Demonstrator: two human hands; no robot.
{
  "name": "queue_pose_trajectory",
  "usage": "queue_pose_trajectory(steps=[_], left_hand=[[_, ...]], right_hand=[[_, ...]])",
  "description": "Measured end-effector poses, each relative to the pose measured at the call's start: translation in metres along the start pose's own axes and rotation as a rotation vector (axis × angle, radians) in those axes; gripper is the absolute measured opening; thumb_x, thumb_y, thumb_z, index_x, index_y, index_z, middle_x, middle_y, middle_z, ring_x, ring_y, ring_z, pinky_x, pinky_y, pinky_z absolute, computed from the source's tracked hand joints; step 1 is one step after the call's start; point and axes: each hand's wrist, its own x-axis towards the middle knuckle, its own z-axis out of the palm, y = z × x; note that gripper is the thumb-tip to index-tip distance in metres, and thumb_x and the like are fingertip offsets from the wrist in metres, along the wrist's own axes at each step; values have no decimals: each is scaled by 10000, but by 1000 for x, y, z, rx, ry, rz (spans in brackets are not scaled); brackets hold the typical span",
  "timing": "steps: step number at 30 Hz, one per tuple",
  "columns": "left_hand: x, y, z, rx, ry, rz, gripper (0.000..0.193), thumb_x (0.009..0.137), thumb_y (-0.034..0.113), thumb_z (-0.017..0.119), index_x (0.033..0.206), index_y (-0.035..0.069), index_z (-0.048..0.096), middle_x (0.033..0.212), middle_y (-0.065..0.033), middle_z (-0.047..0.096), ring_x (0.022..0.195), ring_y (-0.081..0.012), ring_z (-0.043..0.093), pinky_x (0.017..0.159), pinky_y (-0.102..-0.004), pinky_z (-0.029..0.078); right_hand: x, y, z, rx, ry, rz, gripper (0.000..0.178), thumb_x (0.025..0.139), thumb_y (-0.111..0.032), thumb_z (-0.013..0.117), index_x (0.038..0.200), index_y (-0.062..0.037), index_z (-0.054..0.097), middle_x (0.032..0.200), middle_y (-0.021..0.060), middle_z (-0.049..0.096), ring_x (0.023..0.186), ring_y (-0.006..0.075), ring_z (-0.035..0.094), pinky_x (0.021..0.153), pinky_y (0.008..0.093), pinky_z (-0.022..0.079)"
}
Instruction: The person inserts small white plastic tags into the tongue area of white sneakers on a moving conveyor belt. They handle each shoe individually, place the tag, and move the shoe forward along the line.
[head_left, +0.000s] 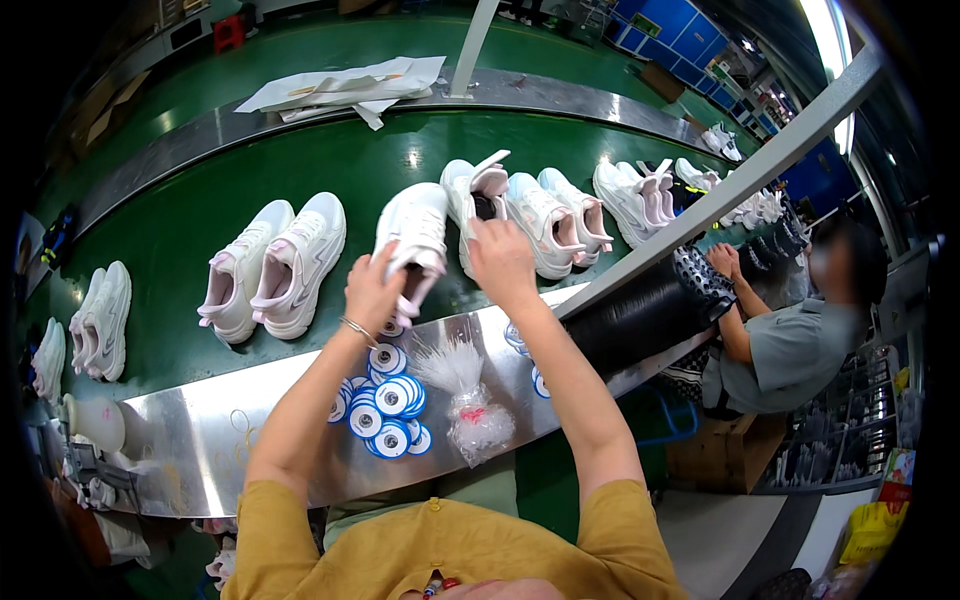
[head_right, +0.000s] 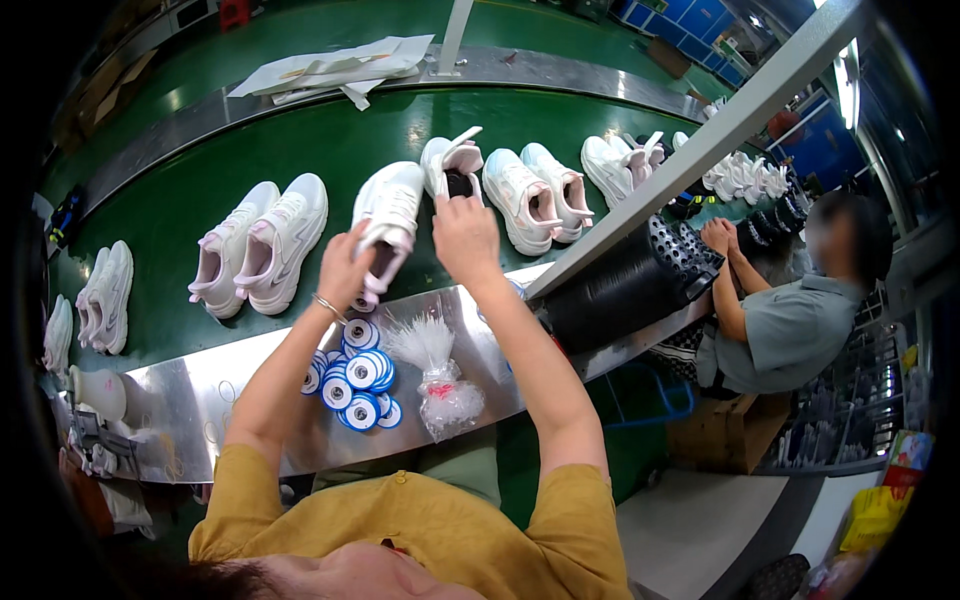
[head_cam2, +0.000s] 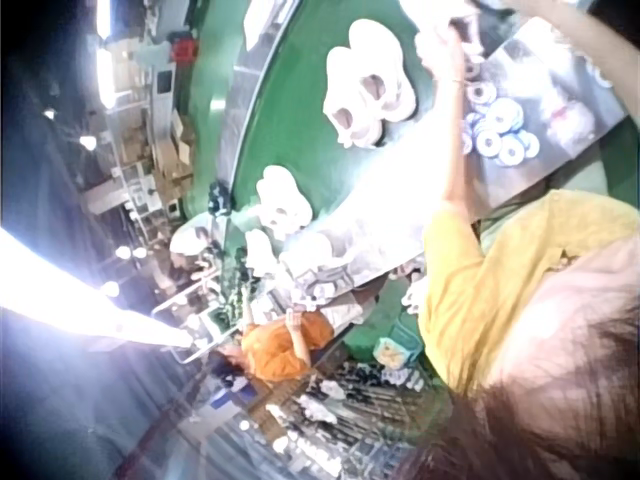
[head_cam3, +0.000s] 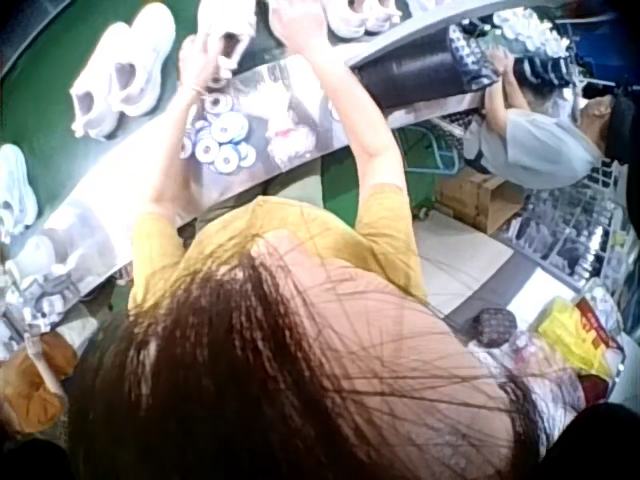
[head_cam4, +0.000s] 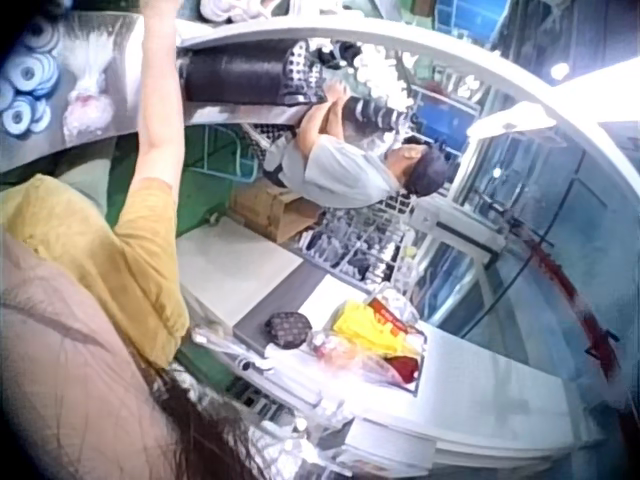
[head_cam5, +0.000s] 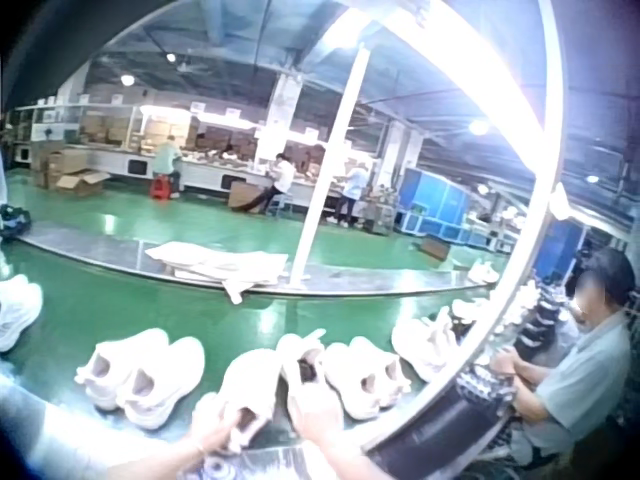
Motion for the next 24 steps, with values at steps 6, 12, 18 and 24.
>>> queue_pose_trajectory(steps=[6,12,18,24], left_hand=[[33,-36,-13,-367,-46,-186,382,837,186,526,1195,53,554,1014,-166,652,934,-286,621,834,-352,454],[36,14,-31,116,420,288,297,835,52,529,1119,-30,562,1170,-215,547,1080,-354,529,946,-401,408],[41,67,19,-77,136,336,387,815,48,547,1173,-66,458,1153,-261,529,1090,-394,507,941,-429,405],[59,53,74,-224,-120,-37,567,745,111,514,1283,-16,388,1016,-308,578,950,-448,566,842,-489,433]], right_hand=[[-32,38,42,-104,-203,95,144,740,-138,609,842,-37,603,845,104,601,880,270,527,716,401,432],[-24,-10,22,333,-150,163,161,761,-154,624,859,-26,630,872,121,627,879,303,569,737,413,436],[-6,25,52,486,43,653,442,767,-169,636,1143,5,481,1061,221,586,974,393,561,815,450,445],[-11,46,67,565,75,534,404,681,48,508,1072,-41,549,991,204,621,940,399,580,800,460,459]])
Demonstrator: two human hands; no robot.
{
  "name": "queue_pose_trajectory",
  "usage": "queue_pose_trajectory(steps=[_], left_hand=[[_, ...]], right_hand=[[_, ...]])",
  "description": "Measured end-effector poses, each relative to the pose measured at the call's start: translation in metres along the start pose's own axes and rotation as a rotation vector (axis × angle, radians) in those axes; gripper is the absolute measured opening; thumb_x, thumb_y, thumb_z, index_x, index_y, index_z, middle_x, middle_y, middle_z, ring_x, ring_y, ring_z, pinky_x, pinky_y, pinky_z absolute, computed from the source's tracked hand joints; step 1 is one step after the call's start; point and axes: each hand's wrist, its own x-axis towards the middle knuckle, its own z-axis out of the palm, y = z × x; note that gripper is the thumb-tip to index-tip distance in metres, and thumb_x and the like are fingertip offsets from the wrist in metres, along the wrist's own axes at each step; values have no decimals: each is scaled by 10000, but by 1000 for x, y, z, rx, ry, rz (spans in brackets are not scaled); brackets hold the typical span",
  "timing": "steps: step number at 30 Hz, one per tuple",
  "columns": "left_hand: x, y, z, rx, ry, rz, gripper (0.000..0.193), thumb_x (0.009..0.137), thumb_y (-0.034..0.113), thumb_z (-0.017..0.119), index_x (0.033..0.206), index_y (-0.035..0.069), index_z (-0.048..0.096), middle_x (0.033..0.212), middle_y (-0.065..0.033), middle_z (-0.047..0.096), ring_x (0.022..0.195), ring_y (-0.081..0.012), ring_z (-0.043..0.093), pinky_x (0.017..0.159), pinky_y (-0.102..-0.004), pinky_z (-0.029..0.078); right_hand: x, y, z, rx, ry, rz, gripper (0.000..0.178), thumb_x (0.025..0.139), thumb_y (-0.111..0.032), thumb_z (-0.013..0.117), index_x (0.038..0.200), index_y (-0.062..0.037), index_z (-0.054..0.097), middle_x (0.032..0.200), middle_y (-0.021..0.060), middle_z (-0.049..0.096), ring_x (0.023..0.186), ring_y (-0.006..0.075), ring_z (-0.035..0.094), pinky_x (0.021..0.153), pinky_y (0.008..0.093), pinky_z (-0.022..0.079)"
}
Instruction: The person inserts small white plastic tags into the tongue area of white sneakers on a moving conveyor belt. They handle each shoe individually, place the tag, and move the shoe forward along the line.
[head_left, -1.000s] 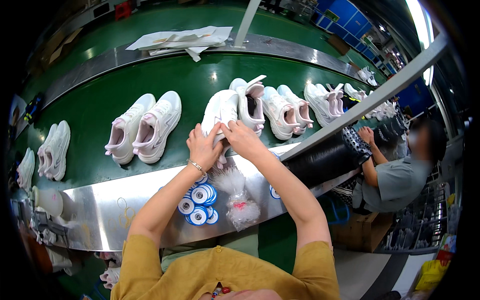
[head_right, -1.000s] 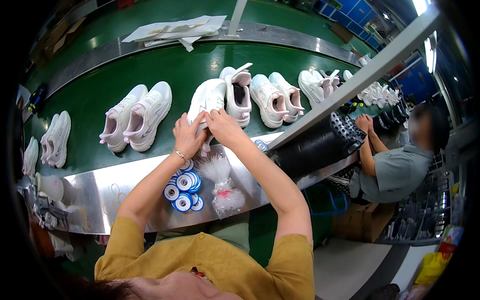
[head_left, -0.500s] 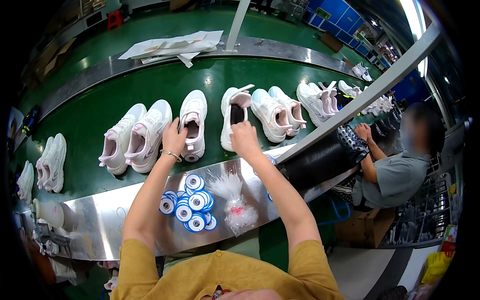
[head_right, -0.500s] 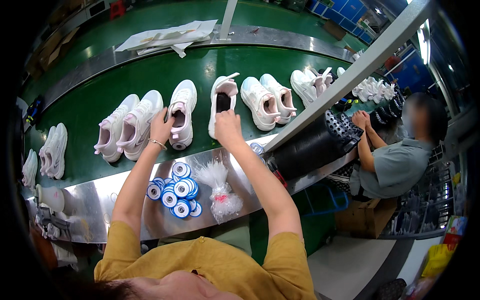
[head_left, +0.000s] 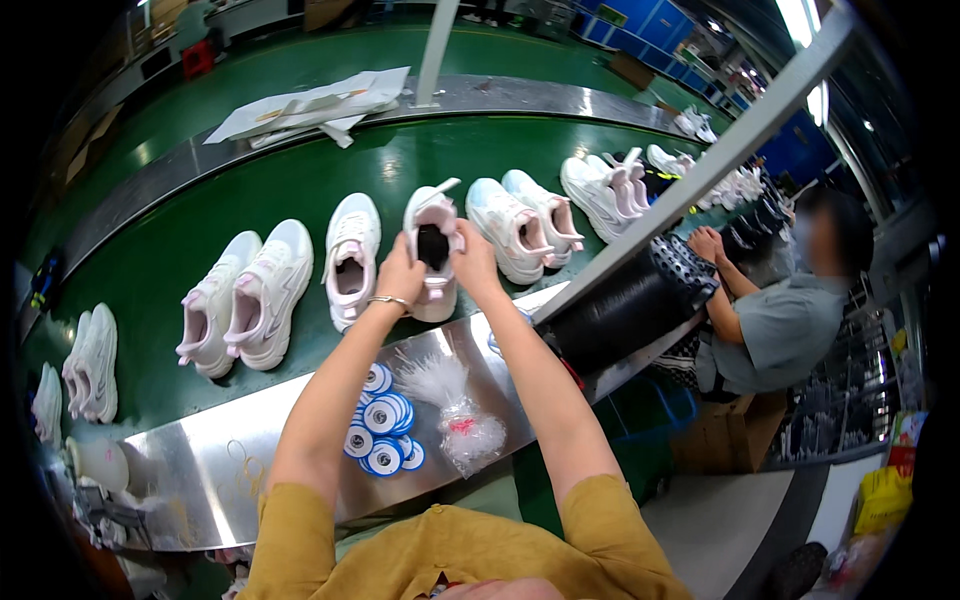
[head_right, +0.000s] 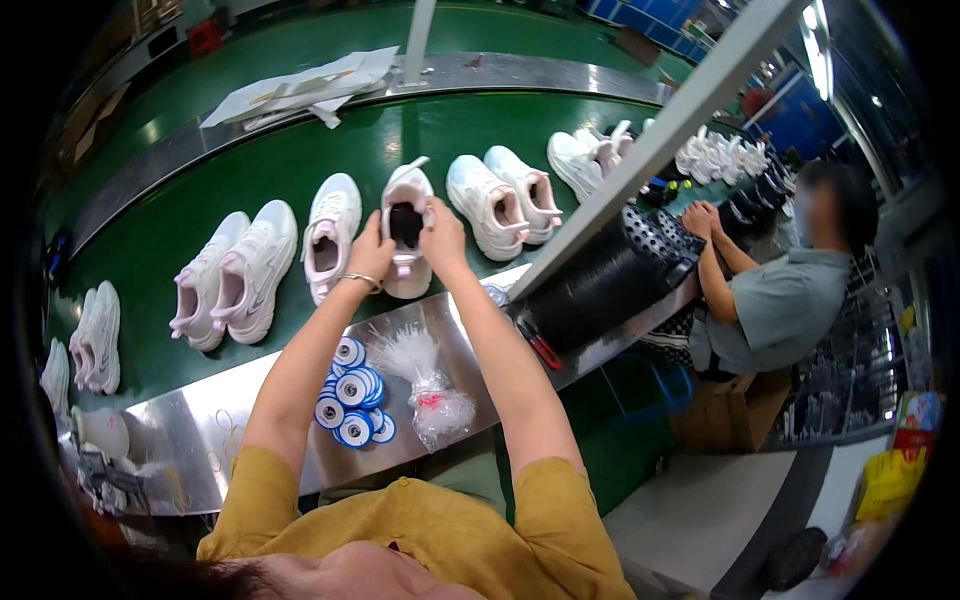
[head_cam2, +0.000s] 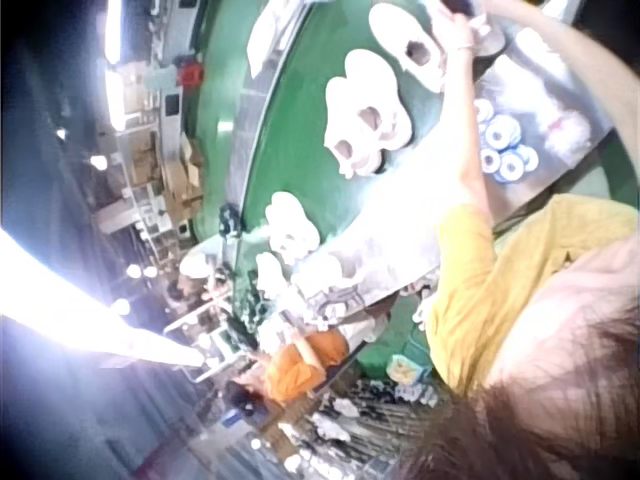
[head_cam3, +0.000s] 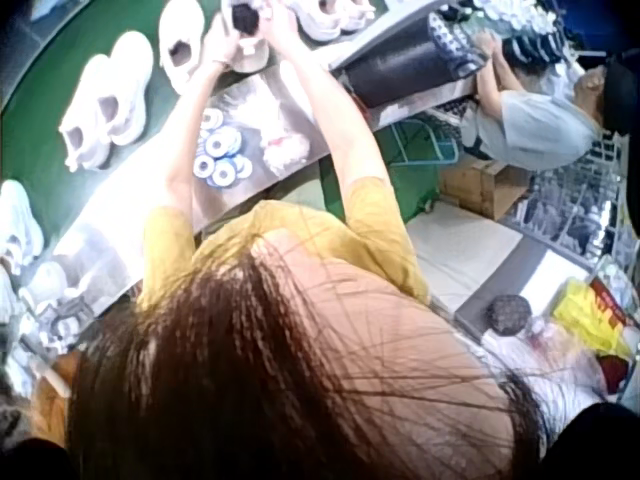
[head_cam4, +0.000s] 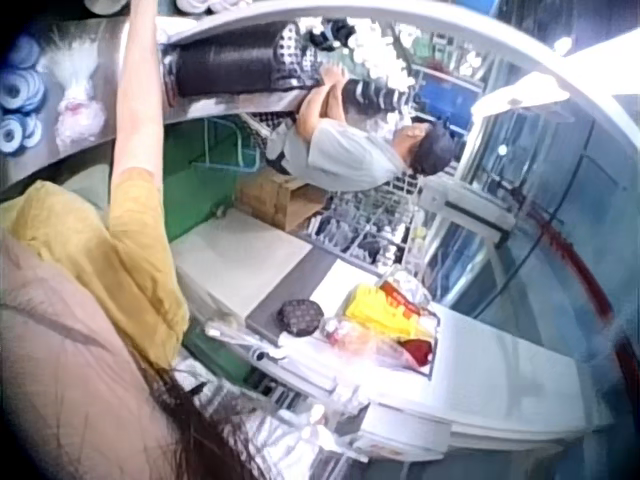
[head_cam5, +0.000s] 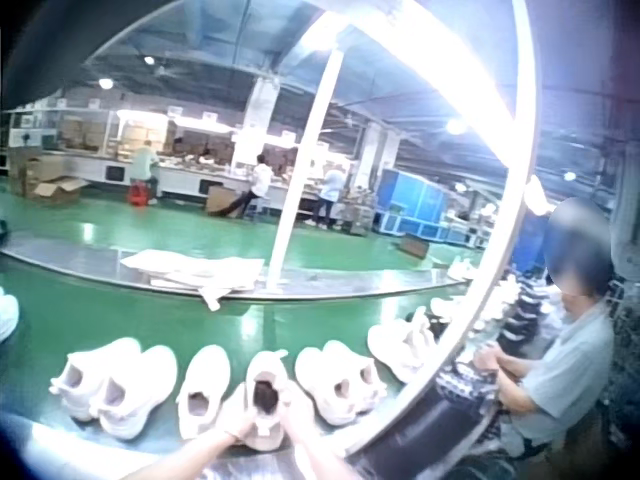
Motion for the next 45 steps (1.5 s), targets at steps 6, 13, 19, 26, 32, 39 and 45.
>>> queue_pose_trajectory(steps=[6,13,19,26,32,39,45], left_hand=[[14,-13,13,-134,-22,-53,584,746,10,494,1324,38,416,1086,-139,604,945,-226,589,850,-298,447],[9,-2,20,-57,38,2,478,762,12,522,1240,29,498,955,-119,647,818,-201,622,749,-308,484],[9,-14,17,-133,134,47,390,805,95,505,1188,30,537,822,-198,630,697,-326,612,668,-401,476],[11,-26,18,-137,168,64,407,850,91,557,1247,8,521,1063,-134,652,880,-175,622,771,-279,479],[7,1,9,-110,68,65,430,837,108,552,1257,27,510,1091,-183,625,970,-272,617,839,-335,471],[3,10,-11,126,67,130,452,793,58,542,1244,37,518,1081,-214,569,1032,-370,529,910,-410,423],[-4,63,-7,689,47,605,169,731,70,562,887,82,629,893,-121,582,863,-285,569,716,-376,494]], right_hand=[[10,-21,-1,-232,8,-64,408,689,-29,583,1093,-48,531,1078,158,518,993,364,527,853,430,444],[39,-47,-13,-229,-288,19,310,766,-82,560,1072,-115,601,999,177,544,910,369,570,788,438,474],[29,-49,-21,-407,-434,-158,281,754,-43,545,963,-172,682,971,110,588,897,317,607,728,420,495],[36,-60,-27,-646,-663,-305,193,752,-179,620,922,-217,704,966,116,607,881,285,639,720,389,519],[18,-51,-1,-827,-514,-548,196,735,-138,607,889,-37,672,922,135,607,826,268,642,686,353,538],[-15,-57,-60,-281,-437,-382,365,759,-11,551,1122,-41,572,959,169,582,853,345,595,686,393,501],[-8,-23,-82,255,-80,177,209,843,-105,555,992,31,608,702,115,612,608,192,632,553,305,489]])
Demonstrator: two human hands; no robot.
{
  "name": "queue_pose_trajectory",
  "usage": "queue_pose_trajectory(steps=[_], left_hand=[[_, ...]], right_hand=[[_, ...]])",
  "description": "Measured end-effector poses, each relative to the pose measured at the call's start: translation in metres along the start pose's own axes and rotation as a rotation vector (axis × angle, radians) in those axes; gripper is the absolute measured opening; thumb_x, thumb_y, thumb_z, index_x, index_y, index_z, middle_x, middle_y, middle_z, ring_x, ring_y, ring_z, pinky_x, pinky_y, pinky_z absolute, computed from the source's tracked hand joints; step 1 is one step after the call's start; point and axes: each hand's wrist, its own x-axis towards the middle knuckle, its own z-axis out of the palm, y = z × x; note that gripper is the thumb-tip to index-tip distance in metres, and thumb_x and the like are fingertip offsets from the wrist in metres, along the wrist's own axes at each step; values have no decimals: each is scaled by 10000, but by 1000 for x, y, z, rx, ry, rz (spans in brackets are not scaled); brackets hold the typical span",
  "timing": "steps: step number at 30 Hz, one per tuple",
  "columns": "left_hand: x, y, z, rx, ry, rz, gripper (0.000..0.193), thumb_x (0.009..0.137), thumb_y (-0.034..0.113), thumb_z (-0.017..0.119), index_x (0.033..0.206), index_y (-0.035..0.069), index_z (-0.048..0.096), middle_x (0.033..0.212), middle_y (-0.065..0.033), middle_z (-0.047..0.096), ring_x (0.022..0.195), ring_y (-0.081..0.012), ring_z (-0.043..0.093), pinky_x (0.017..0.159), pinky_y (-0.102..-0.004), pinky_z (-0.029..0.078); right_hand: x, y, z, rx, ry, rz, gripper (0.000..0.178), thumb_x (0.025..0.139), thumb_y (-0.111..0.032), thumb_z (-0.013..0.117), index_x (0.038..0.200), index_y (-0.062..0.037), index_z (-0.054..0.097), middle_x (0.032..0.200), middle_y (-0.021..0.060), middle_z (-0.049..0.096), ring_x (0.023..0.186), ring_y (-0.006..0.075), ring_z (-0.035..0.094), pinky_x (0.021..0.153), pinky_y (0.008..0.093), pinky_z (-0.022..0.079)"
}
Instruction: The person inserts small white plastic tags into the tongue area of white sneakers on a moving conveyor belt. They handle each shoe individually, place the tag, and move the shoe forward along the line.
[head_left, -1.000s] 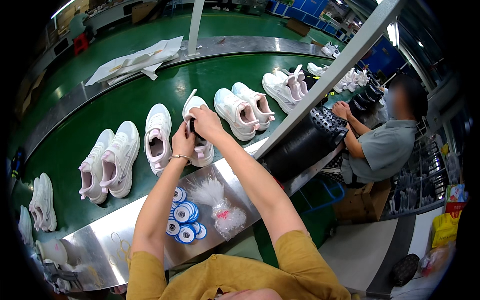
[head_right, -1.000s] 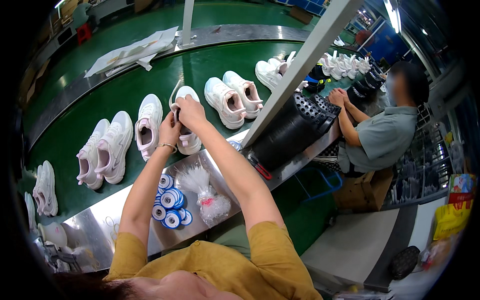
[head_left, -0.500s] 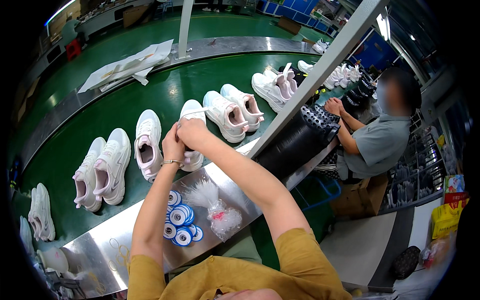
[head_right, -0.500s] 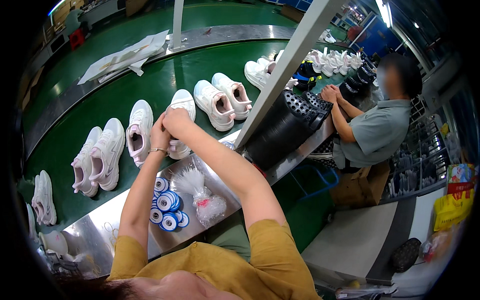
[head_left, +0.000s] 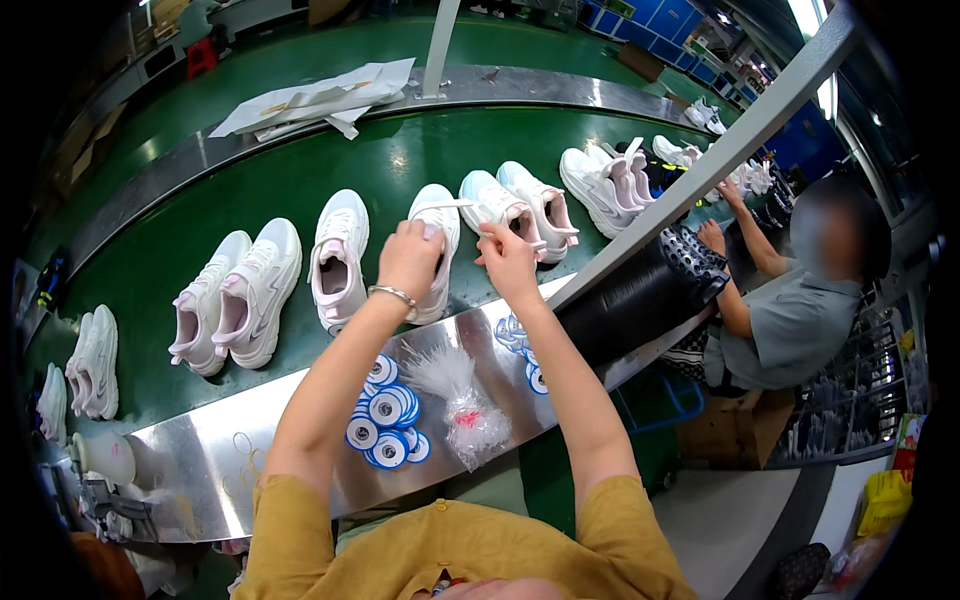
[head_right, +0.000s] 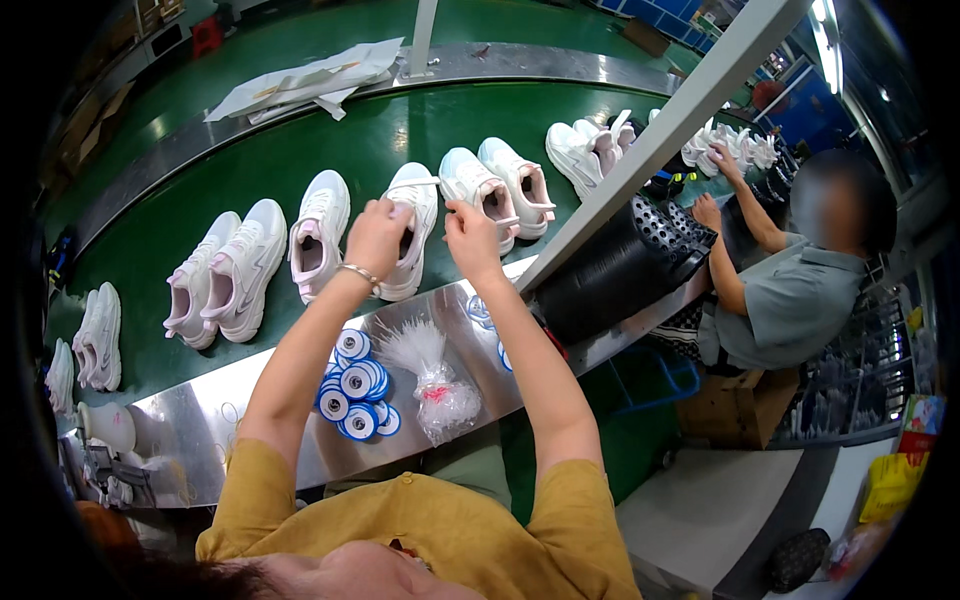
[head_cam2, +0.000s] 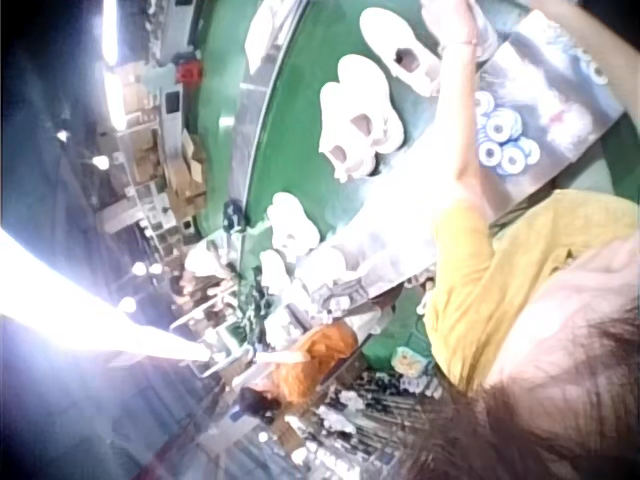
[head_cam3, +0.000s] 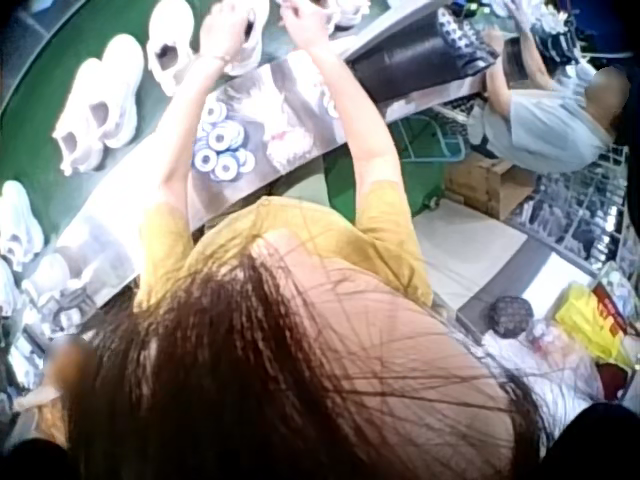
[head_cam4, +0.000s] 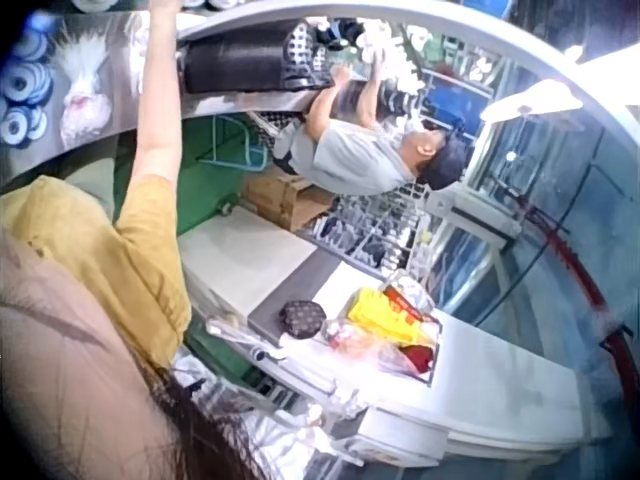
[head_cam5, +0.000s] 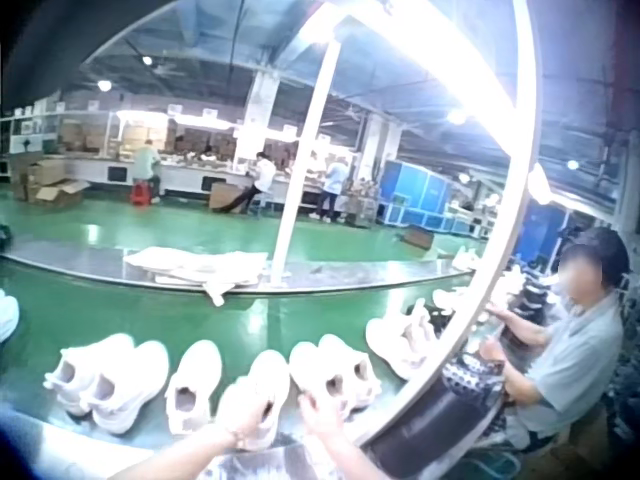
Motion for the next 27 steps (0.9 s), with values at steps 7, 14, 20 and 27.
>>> queue_pose_trajectory(steps=[7,14,20,27], left_hand=[[-12,-2,-6,35,53,7,141,708,86,583,842,70,625,890,-118,579,842,-261,572,666,-339,507],[-49,2,-22,-66,292,27,243,707,36,581,942,66,638,941,-112,575,836,-268,565,683,-341,493],[-73,-10,-28,-111,473,-2,327,671,-60,595,974,46,654,964,-140,568,855,-299,558,714,-360,486],[-76,-9,-26,-156,510,-58,330,682,-86,594,985,33,652,971,-148,569,854,-302,551,733,-367,472]], right_hand=[[19,-21,7,443,-113,437,484,857,-364,628,1174,-24,493,889,69,594,714,127,590,556,242,464],[26,-55,21,541,-201,225,182,834,-142,643,946,-4,605,732,30,594,602,82,534,512,201,411],[9,-41,15,514,-257,283,83,794,-29,625,869,8,619,682,20,584,553,67,509,486,190,397],[-24,-21,26,522,-269,302,69,794,-23,623,858,-2,605,673,17,582,539,63,508,475,197,400]])
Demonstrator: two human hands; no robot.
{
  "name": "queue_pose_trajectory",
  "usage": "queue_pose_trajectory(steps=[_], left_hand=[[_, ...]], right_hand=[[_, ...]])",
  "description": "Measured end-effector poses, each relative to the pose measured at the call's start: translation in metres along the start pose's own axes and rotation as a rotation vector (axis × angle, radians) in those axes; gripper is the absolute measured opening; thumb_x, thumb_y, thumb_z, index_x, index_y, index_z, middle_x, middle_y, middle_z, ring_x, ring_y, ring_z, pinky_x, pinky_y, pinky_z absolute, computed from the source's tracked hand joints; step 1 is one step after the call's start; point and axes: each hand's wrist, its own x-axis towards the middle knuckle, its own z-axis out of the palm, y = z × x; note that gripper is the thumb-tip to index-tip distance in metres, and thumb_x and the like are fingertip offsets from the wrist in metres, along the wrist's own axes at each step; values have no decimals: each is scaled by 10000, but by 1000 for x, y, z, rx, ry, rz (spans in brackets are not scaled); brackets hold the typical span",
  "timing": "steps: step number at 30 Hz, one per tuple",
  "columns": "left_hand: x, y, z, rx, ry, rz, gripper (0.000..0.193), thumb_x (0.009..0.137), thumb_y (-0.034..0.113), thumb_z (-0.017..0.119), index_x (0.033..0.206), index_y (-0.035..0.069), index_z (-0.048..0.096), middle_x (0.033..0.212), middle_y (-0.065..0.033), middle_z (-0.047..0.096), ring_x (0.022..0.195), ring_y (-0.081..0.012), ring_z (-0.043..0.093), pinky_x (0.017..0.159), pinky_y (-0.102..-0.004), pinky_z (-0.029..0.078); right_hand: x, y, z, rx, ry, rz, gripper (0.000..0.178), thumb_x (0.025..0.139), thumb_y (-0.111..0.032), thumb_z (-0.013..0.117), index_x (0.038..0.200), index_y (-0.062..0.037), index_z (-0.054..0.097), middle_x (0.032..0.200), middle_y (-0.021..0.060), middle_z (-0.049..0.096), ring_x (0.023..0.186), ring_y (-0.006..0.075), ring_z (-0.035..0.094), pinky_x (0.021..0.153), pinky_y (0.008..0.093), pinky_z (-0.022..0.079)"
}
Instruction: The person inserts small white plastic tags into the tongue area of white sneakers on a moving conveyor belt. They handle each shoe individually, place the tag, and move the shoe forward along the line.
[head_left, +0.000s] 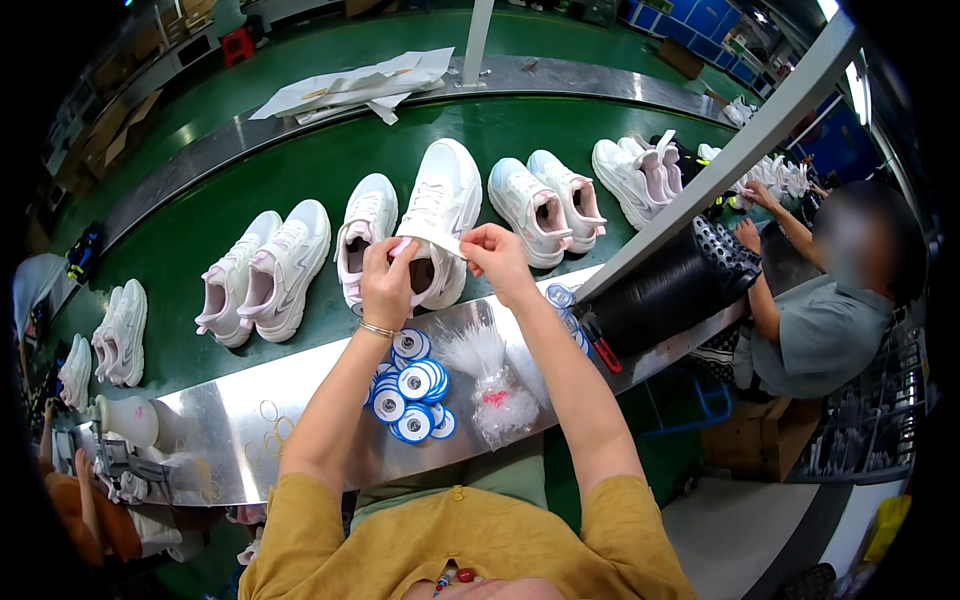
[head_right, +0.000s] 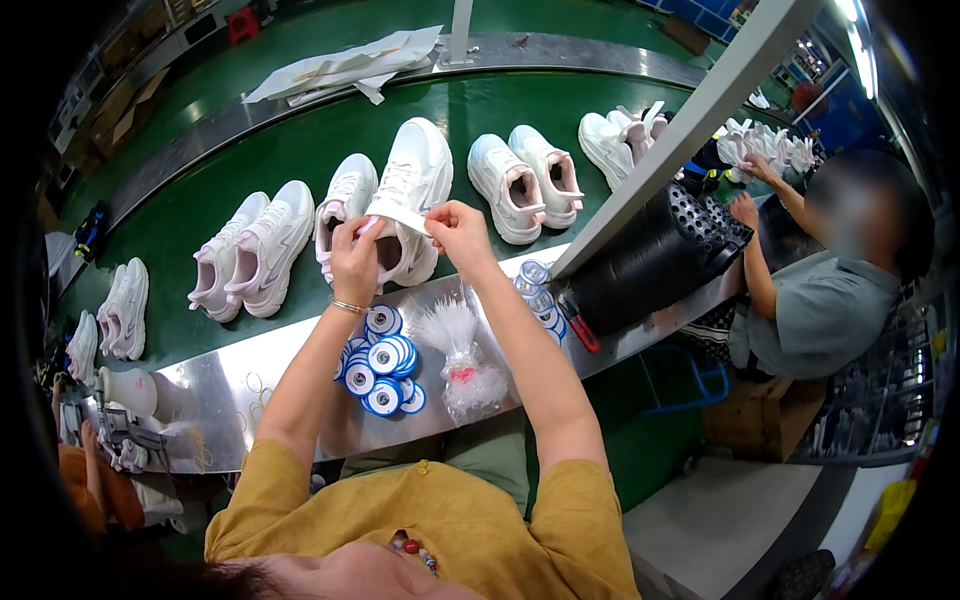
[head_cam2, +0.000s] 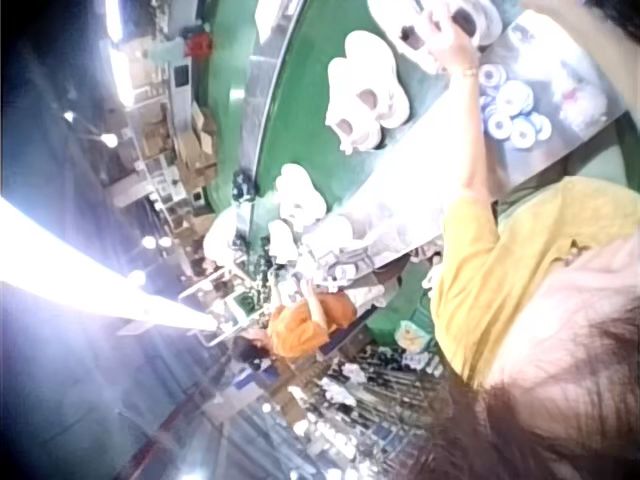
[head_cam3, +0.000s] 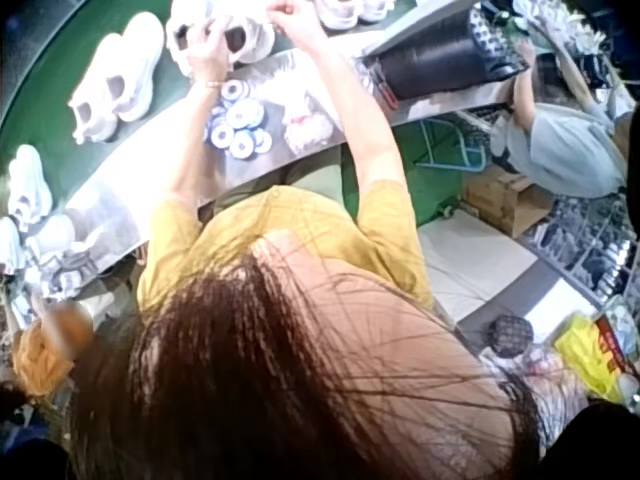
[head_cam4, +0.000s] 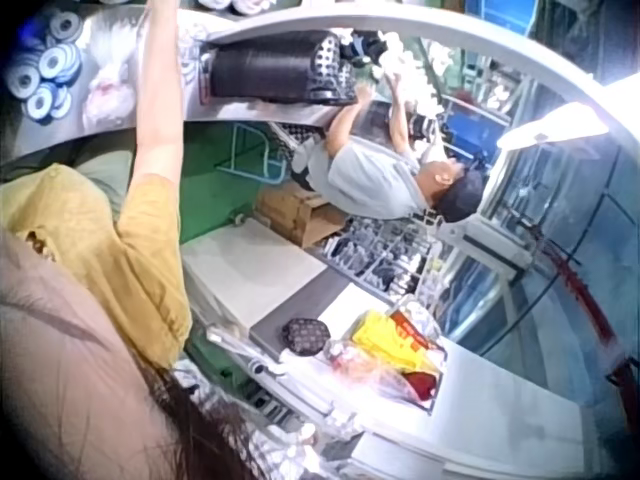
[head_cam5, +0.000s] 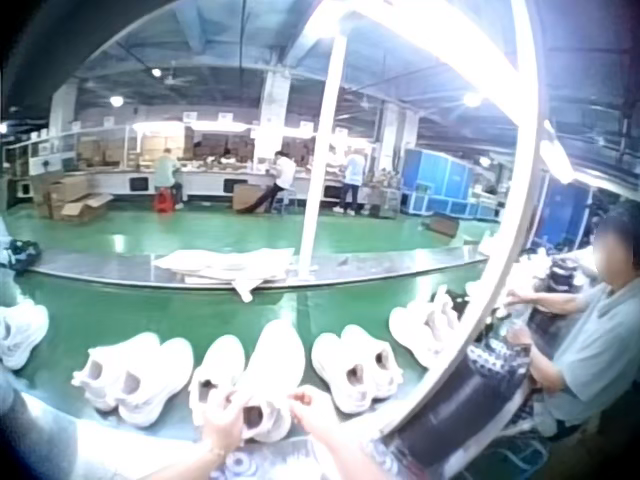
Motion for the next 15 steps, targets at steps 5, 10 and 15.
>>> queue_pose_trajectory(steps=[5,10,15], left_hand=[[-1,-6,-1,-5,40,-41,333,689,-97,584,986,37,654,960,-146,577,854,-298,554,729,-363,471],[-2,-8,-1,-18,35,-28,334,685,-98,593,985,35,655,957,-146,578,850,-296,554,715,-359,474],[3,0,0,-5,19,-37,324,698,-96,596,988,35,658,963,-142,575,852,-294,550,711,-356,474]], right_hand=[[4,20,15,-10,0,11,75,786,-29,626,849,-7,592,675,28,581,542,76,514,468,212,397],[7,26,22,-71,25,-30,66,801,-42,629,843,-18,584,666,16,574,541,72,503,482,209,392],[5,39,21,-28,95,67,128,788,-104,673,828,-29,578,670,12,571,517,69,484,467,206,383]])
